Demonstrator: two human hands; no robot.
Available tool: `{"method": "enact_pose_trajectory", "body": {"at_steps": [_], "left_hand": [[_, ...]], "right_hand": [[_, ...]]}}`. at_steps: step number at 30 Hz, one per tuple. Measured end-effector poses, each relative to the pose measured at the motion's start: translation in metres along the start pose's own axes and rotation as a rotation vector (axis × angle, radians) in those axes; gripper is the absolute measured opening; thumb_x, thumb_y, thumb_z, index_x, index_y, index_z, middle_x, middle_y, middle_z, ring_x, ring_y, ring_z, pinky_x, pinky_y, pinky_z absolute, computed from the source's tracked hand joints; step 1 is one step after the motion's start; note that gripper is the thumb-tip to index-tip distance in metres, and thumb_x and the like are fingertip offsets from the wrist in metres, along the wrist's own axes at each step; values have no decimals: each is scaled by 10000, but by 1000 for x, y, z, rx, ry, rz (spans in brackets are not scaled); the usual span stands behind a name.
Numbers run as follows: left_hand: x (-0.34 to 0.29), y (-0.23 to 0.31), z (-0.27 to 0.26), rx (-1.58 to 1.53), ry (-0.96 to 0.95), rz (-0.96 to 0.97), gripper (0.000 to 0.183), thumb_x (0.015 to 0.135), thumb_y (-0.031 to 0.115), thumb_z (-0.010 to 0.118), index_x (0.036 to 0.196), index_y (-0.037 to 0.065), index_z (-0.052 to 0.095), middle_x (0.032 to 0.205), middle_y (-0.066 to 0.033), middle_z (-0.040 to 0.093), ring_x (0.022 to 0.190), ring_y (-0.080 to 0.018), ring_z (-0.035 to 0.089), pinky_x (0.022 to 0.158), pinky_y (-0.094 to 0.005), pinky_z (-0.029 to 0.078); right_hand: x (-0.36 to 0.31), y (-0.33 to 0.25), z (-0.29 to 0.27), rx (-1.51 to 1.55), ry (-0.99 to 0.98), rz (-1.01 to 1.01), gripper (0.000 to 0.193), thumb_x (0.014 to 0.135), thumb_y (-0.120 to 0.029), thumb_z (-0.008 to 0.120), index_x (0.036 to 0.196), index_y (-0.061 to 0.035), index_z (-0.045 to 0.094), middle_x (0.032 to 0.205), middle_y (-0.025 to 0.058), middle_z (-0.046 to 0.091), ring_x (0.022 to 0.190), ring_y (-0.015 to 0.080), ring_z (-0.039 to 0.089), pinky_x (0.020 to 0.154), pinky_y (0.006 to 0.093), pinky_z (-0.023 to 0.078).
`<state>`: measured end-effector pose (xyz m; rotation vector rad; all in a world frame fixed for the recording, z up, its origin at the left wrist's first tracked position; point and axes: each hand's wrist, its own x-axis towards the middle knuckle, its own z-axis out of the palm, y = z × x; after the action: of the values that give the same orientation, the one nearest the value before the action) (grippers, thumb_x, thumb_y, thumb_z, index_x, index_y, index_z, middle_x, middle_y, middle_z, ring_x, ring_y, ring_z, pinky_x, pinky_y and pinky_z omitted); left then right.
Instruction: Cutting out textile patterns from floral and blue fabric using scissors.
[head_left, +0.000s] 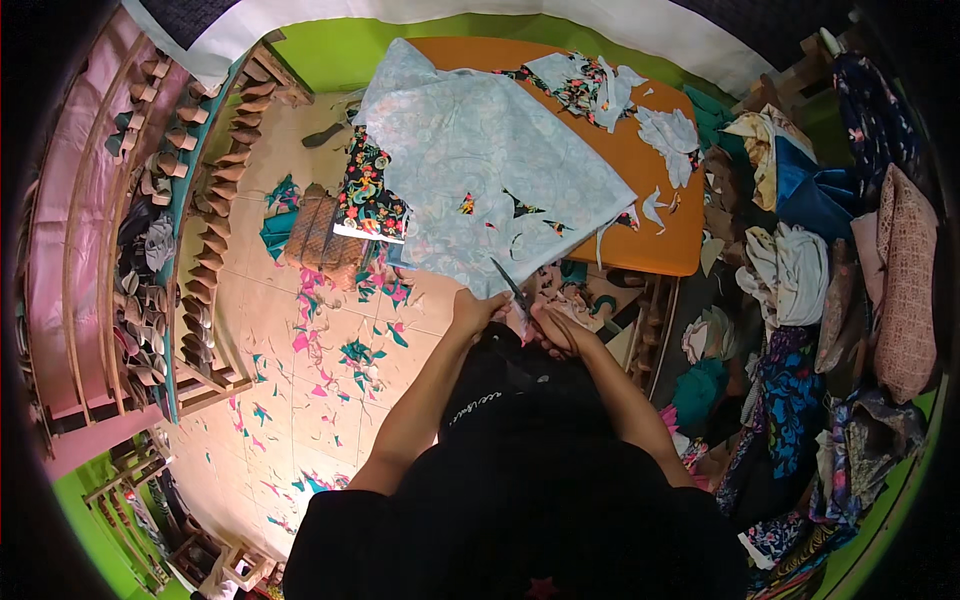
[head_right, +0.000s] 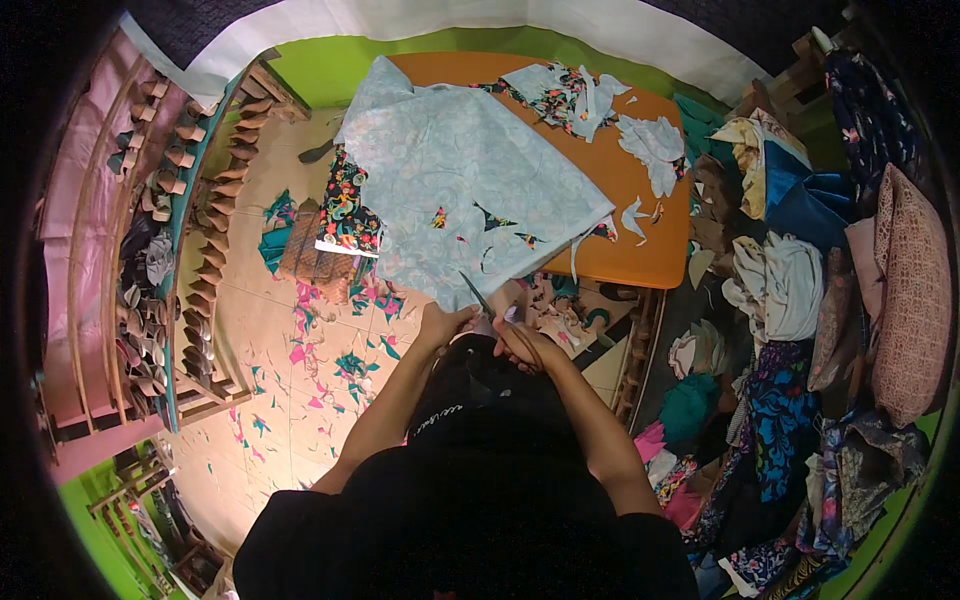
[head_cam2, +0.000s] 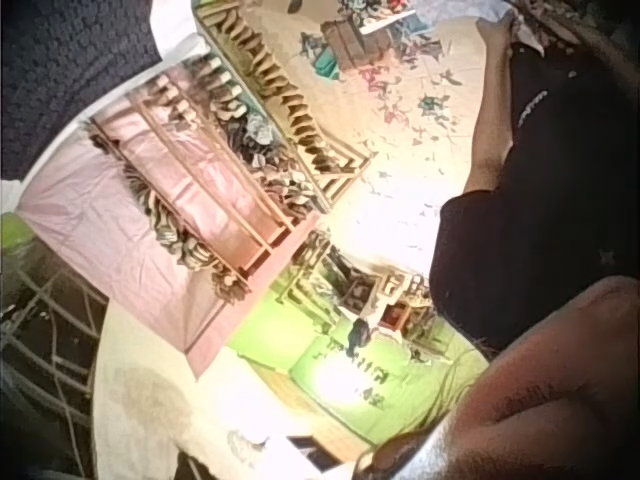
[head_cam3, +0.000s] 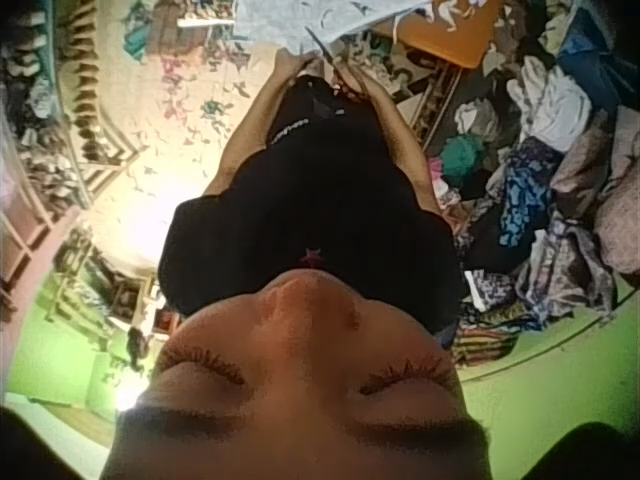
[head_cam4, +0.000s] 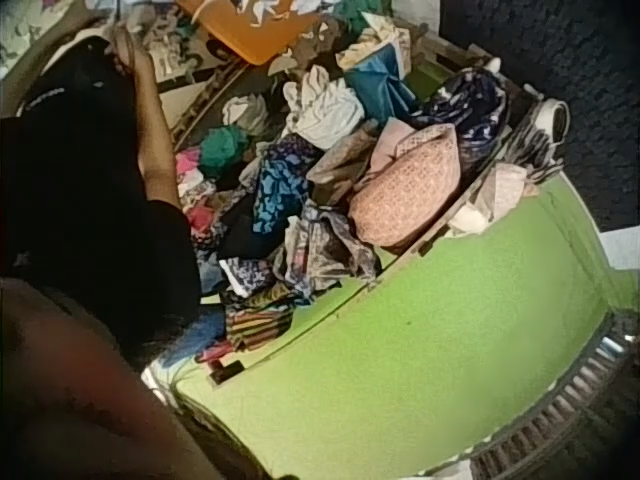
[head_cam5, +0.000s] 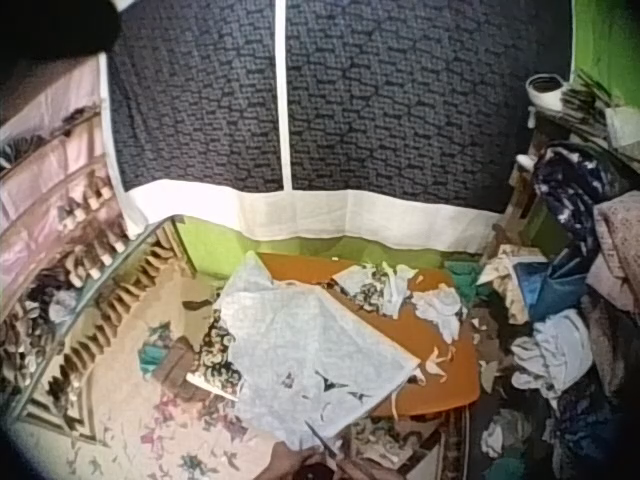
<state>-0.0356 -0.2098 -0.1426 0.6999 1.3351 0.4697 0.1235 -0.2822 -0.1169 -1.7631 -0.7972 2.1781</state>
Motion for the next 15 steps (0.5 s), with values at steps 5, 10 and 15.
{"method": "enact_pose_trajectory", "body": {"at_steps": [5, 10, 15], "left_hand": [[0, -4, -1, 64, -46, -54, 203, 689, 55, 664, 702, -109, 546, 656, -138, 590, 522, -151, 576, 449, -221, 488], [-6, -7, -2, 47, -90, -26, 158, 689, 49, 660, 737, -64, 562, 658, -110, 591, 520, -140, 567, 460, -215, 482], [-11, 4, -2, 123, -85, -22, 131, 703, 55, 647, 729, -40, 560, 652, -96, 586, 501, -131, 553, 450, -207, 461]], "right_hand": [[-1, -2, -1, -31, 8, 62, 708, 698, -732, 234, 700, -71, 487, 498, 0, 359, 364, 93, 344, 326, 227, 289], [-9, -14, -9, -141, -21, -22, 733, 687, -744, 231, 665, -58, 488, 464, 7, 346, 344, 99, 352, 315, 230, 284], [-9, -15, -7, -235, 24, 40, 738, 673, -758, 223, 637, -59, 459, 452, 11, 345, 343, 100, 360, 320, 231, 292]]}}
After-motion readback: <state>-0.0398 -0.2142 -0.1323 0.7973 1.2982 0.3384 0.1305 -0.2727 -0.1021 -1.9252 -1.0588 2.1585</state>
